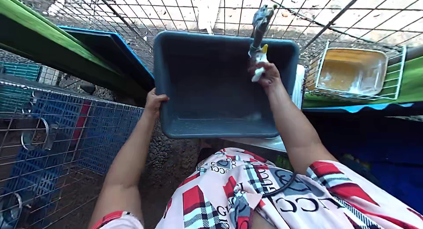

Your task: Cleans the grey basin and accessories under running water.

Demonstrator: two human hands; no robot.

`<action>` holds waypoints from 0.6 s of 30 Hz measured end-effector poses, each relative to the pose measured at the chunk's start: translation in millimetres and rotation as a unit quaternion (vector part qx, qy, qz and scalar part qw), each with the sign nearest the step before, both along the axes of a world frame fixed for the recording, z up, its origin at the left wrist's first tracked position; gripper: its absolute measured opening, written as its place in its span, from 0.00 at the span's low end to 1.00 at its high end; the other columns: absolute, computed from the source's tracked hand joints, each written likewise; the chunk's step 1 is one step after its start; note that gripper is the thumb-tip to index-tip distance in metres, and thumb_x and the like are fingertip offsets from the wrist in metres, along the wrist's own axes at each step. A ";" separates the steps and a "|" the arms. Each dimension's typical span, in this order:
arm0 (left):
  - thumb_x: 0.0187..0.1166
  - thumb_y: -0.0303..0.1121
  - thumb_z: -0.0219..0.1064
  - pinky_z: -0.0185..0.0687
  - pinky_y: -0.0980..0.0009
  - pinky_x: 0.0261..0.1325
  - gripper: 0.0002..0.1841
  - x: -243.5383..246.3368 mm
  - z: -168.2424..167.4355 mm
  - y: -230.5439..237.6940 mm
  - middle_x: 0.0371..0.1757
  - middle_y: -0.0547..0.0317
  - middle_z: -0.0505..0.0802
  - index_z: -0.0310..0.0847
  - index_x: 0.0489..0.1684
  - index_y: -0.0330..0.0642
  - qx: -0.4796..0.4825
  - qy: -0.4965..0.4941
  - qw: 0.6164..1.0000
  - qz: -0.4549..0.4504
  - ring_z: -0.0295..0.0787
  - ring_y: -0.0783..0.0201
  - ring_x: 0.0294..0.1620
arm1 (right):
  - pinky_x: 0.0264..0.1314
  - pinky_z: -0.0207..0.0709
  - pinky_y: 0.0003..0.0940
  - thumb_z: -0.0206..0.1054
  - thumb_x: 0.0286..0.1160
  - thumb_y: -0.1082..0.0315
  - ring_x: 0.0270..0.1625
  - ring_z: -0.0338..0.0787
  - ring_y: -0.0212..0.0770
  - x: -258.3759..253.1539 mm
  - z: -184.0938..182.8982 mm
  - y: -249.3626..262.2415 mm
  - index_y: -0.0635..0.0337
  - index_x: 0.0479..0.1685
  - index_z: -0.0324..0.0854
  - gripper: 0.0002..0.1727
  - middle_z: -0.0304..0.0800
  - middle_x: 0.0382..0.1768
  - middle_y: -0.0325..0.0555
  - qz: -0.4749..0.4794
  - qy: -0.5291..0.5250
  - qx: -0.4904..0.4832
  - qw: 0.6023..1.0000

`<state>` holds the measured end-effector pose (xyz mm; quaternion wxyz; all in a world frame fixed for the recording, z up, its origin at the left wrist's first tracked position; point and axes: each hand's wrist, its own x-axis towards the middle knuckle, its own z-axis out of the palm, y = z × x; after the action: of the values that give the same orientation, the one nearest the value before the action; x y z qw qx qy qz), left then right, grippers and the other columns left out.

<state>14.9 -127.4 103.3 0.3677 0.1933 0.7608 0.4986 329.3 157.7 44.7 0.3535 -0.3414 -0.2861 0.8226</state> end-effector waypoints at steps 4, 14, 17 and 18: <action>0.66 0.16 0.70 0.85 0.48 0.64 0.30 9.3 -59.5 57.6 0.61 0.33 0.88 0.72 0.74 0.26 -0.051 0.040 0.996 -0.067 0.89 0.48 0.59 | 0.28 0.83 0.23 0.54 0.82 0.74 0.26 0.85 0.29 -11.5 -26.3 -2.6 0.55 0.48 0.76 0.07 0.87 0.30 0.37 -0.031 -0.061 -0.051 0.996; 0.85 0.32 0.57 0.62 0.52 0.87 0.34 115.5 -71.1 122.9 0.90 0.38 0.65 0.52 0.91 0.31 0.138 0.038 0.963 -0.228 0.60 0.50 0.90 | 0.20 0.74 0.29 0.52 0.92 0.54 0.20 0.75 0.31 -65.1 -30.4 -19.4 0.55 0.58 0.76 0.16 0.77 0.26 0.36 -0.041 -0.247 -0.017 0.968; 0.96 0.51 0.33 0.82 0.63 0.63 0.28 158.9 -52.4 162.1 0.63 0.58 0.86 0.65 0.82 0.47 0.049 -0.314 0.942 -0.107 0.84 0.68 0.62 | 0.53 0.85 0.39 0.59 0.90 0.60 0.46 0.89 0.38 -83.0 -27.1 -80.3 0.66 0.65 0.81 0.19 0.89 0.48 0.49 -0.057 -0.309 0.126 0.941; 0.96 0.50 0.28 0.81 0.71 0.54 0.28 172.6 -27.5 170.4 0.50 0.58 0.85 0.68 0.71 0.43 0.007 -0.341 0.939 -0.052 0.83 0.70 0.49 | 0.66 0.81 0.46 0.61 0.88 0.63 0.61 0.88 0.47 -84.5 -27.2 -103.7 0.71 0.66 0.79 0.20 0.88 0.59 0.58 -0.056 -0.360 0.211 0.907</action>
<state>187.5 42.9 75.8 0.6291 0.0535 0.5749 0.5204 244.8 53.9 17.6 0.3353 -0.5473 -0.5410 0.5434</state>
